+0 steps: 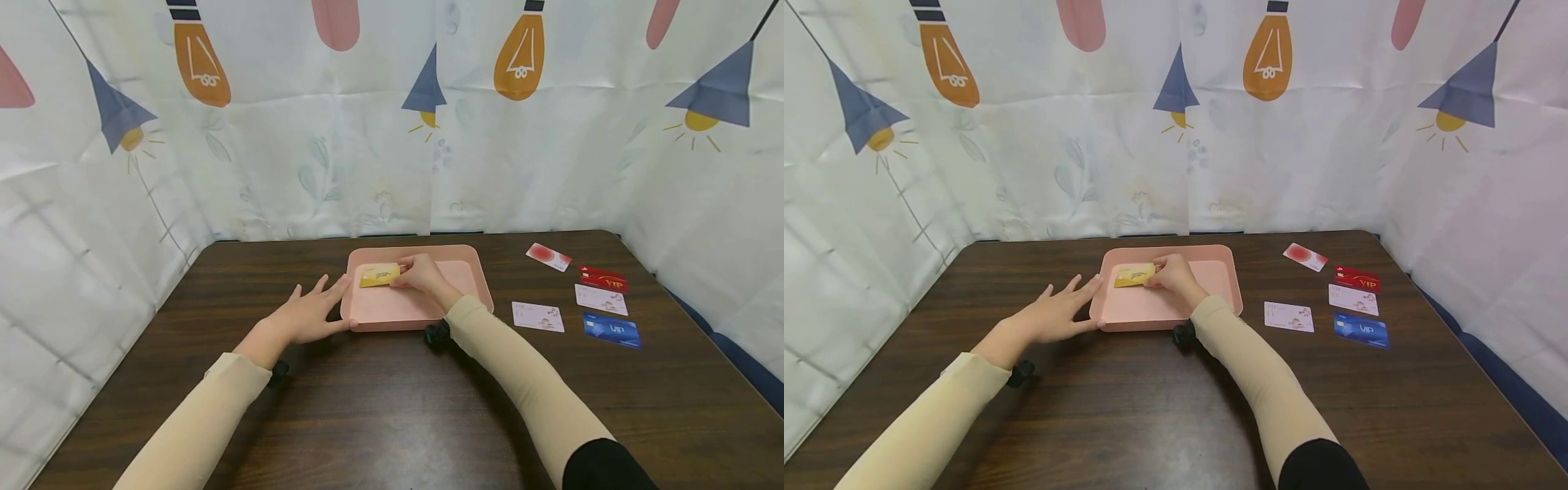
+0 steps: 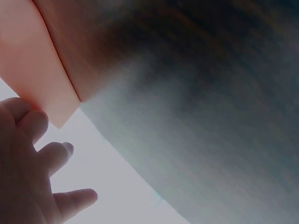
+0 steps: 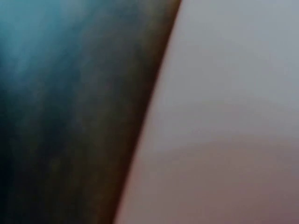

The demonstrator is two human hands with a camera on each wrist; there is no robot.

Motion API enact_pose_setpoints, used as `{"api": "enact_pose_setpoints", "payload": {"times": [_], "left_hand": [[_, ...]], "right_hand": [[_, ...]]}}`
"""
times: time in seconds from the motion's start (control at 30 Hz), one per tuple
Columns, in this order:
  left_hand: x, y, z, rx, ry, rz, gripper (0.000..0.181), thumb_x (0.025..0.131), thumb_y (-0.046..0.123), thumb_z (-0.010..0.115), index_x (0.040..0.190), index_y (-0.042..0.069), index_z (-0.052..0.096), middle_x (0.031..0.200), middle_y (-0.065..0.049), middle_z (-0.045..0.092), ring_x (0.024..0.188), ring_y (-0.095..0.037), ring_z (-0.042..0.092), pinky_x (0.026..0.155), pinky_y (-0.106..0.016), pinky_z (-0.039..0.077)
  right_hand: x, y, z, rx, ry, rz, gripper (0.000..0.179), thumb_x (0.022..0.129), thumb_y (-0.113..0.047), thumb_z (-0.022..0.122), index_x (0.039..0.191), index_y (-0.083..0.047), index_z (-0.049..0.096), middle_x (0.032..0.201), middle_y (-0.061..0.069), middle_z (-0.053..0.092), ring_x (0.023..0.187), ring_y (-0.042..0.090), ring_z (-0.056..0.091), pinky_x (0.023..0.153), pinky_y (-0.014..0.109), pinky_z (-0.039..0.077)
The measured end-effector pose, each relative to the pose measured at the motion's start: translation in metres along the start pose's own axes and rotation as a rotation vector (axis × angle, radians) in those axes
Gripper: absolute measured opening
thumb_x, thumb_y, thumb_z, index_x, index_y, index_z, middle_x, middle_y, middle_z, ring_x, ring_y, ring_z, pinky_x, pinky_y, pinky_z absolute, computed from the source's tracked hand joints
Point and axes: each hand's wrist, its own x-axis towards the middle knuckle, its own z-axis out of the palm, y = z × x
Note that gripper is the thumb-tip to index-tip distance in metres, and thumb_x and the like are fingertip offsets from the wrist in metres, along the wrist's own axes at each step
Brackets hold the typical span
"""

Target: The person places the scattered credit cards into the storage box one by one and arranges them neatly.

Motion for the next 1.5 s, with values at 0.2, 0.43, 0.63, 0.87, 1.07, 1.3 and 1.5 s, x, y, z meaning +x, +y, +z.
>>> {"api": "enact_pose_setpoints", "payload": {"times": [0.2, 0.43, 0.63, 0.87, 1.07, 1.3, 1.5], "left_hand": [[-0.0008, -0.0003, -0.0004, 0.0, 0.003, 0.004, 0.098, 0.097, 0.072, 0.048, 0.167, 0.015, 0.011, 0.17, -0.008, 0.018, 0.155, -0.039, 0.01, 0.114, -0.075, 0.006], [0.0001, -0.0015, 0.0003, 0.0, 0.008, 0.011, 0.097, 0.097, 0.071, 0.049, 0.167, 0.014, 0.011, 0.17, -0.008, 0.017, 0.155, -0.04, 0.011, 0.114, -0.075, 0.007], [0.0002, -0.0012, 0.0008, 0.001, 0.006, 0.01, 0.096, 0.098, 0.071, 0.048, 0.167, 0.014, 0.011, 0.17, -0.008, 0.018, 0.155, -0.041, 0.01, 0.114, -0.075, 0.007], [-0.0005, -0.001, 0.0005, 0.002, 0.005, 0.008, 0.096, 0.098, 0.07, 0.049, 0.167, 0.014, 0.011, 0.17, -0.009, 0.018, 0.155, -0.04, 0.011, 0.114, -0.075, 0.007], [-0.0014, -0.0001, -0.0006, -0.007, 0.002, 0.007, 0.096, 0.098, 0.07, 0.049, 0.167, 0.014, 0.011, 0.17, -0.008, 0.018, 0.155, -0.04, 0.011, 0.114, -0.075, 0.007], [-0.0017, 0.0008, -0.0026, -0.006, 0.003, 0.01, 0.097, 0.097, 0.071, 0.049, 0.167, 0.014, 0.01, 0.17, -0.008, 0.017, 0.155, -0.04, 0.011, 0.114, -0.075, 0.007], [-0.0024, 0.0006, -0.0027, -0.01, 0.003, 0.013, 0.097, 0.098, 0.07, 0.05, 0.167, 0.014, 0.011, 0.17, -0.008, 0.017, 0.155, -0.041, 0.011, 0.114, -0.075, 0.007]], "right_hand": [[-0.0039, -0.0023, 0.0008, -0.042, 0.002, -0.045, 0.064, 0.084, 0.008, 0.079, 0.143, 0.008, 0.054, 0.087, 0.007, 0.059, 0.064, 0.009, 0.056, 0.066, 0.022, 0.057], [0.0008, 0.0003, 0.0025, -0.12, 0.012, -0.07, 0.068, 0.085, 0.004, 0.081, 0.146, 0.005, 0.052, 0.077, 0.002, 0.052, 0.052, 0.007, 0.051, 0.051, 0.016, 0.044], [0.0014, 0.0003, 0.003, -0.183, 0.009, -0.081, 0.066, 0.084, 0.002, 0.082, 0.144, 0.005, 0.055, 0.07, 0.002, 0.053, 0.049, 0.008, 0.048, 0.049, 0.017, 0.037], [0.0023, -0.0005, 0.004, -0.27, 0.016, -0.094, 0.062, 0.085, -0.001, 0.082, 0.142, 0.004, 0.058, 0.071, 0.001, 0.053, 0.05, 0.006, 0.05, 0.05, 0.017, 0.036], [0.0031, -0.0006, 0.0049, -0.315, 0.021, -0.095, 0.065, 0.086, -0.002, 0.082, 0.145, 0.002, 0.056, 0.075, 0.002, 0.055, 0.051, 0.006, 0.05, 0.051, 0.017, 0.037], [-0.0017, -0.0027, 0.0053, -0.344, 0.029, -0.108, 0.064, 0.087, -0.003, 0.082, 0.145, 0.0, 0.057, 0.084, 0.006, 0.062, 0.052, 0.006, 0.054, 0.052, 0.018, 0.042], [-0.0031, -0.0047, 0.0076, -0.366, 0.038, -0.095, 0.048, 0.088, -0.003, 0.08, 0.134, 0.002, 0.067, 0.098, 0.011, 0.065, 0.054, 0.006, 0.054, 0.053, 0.017, 0.043]]}}
